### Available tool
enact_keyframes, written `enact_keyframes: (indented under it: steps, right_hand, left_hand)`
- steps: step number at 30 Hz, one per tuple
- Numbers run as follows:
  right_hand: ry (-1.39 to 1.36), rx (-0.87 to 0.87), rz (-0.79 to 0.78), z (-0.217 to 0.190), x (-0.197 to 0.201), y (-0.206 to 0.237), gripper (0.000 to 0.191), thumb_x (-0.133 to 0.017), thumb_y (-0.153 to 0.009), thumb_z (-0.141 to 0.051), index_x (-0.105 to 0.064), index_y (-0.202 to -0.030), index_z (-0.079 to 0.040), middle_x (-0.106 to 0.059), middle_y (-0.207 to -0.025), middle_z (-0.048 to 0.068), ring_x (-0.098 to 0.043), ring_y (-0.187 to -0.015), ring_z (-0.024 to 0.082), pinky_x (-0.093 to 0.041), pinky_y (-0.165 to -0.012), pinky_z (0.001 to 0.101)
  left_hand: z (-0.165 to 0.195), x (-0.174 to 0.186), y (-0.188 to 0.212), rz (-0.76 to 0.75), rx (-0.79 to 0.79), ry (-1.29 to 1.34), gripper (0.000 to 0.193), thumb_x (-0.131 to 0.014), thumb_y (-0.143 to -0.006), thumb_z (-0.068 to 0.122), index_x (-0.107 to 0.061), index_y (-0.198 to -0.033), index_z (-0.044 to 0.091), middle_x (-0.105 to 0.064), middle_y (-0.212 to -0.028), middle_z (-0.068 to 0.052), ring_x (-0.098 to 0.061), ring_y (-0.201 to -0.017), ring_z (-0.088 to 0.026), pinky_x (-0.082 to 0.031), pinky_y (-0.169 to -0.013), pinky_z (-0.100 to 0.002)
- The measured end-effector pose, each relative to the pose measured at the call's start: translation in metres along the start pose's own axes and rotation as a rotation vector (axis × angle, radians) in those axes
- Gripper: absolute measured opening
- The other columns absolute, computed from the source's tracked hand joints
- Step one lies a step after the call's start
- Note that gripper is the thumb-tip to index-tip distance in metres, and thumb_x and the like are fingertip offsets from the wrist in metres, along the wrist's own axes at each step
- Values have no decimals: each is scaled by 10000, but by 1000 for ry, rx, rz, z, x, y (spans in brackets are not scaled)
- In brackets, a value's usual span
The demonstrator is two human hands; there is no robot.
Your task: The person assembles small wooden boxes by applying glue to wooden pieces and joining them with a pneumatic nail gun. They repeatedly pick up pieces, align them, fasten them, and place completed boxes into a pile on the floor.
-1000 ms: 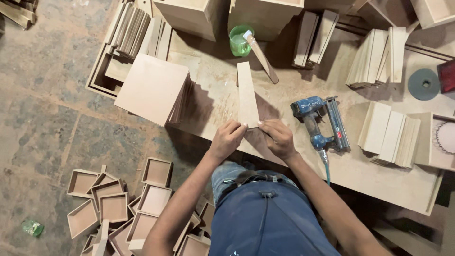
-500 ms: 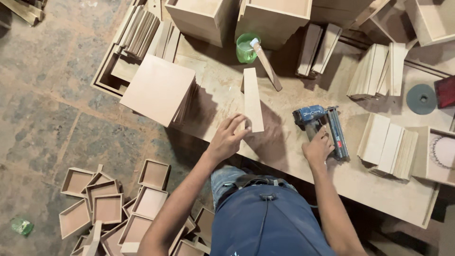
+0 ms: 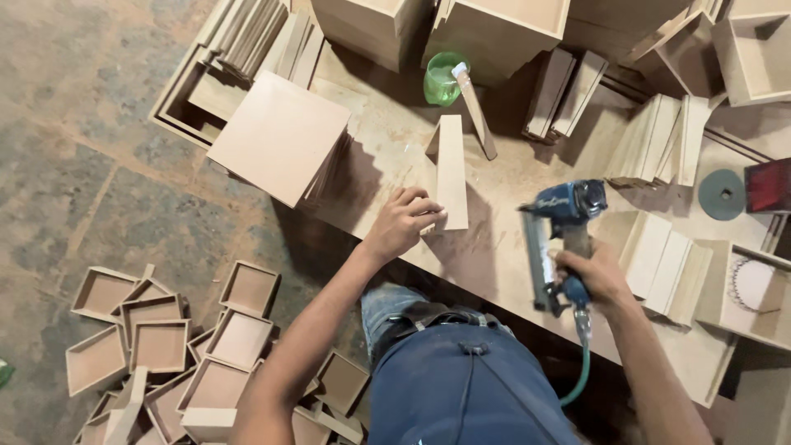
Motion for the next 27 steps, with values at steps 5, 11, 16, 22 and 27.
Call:
enact_keyframes:
  steps: [5,11,16,22,27]
  right_hand:
    - [283,8,-226,-63,-61,71,352,-800,-743,-122,-658,-1027,29,-714,-720,101,-705,-588,190,-580,-565,337]
    - [556,-15,-309,-101,-109,90,330,-788,-766,-196,-680,-1005,4,-716,-712,113,-673,-620,175,-540,-591,332]
    - [616,-31,-279,-98,-111,85,321,-788,-770,-204,-653,-959,18,-687,-704,102,-656,-624,191,-534,-580,347]
    - [599,-6,-302,-94,-110,82,298,-785,-782,-198,-651,-926,26,-674,-697,96,-642,-628,178,-532,-574,350]
    - [666,-55,-302,-95,-109,83,315,-778,-789,-232,-654,-955,6,-679,-682,99,-643,-620,187,-528,-576,370]
  left_hand:
    - [-4,2,1,0,46,71,380,-721,-714,-2,-797,-1064,128,-731,-1084,36,-628,-1038,-227,-503,-881,-380]
    - [-7,10,0,65,72,125,337,-765,-721,42,-807,-1039,144,-752,-1079,43,-615,-960,-216,-515,-848,-367]
    - [-10,11,1,86,84,171,291,-811,-730,137,-804,-1021,152,-749,-1054,62,-613,-921,-207,-519,-825,-359]
    - [-14,10,1,93,88,227,312,-828,-714,155,-797,-1023,130,-743,-1052,49,-592,-901,-213,-521,-823,-360]
    - [-16,8,1,80,111,217,304,-822,-716,139,-803,-1019,145,-750,-1070,61,-598,-917,-202,-522,-837,-356]
Point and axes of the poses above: each hand's wrist, its own y-axis away from the middle knuckle, its own x-axis out of the back of the hand, z = x × y, the point moved 9 cm from there along -y, towards the middle knuckle
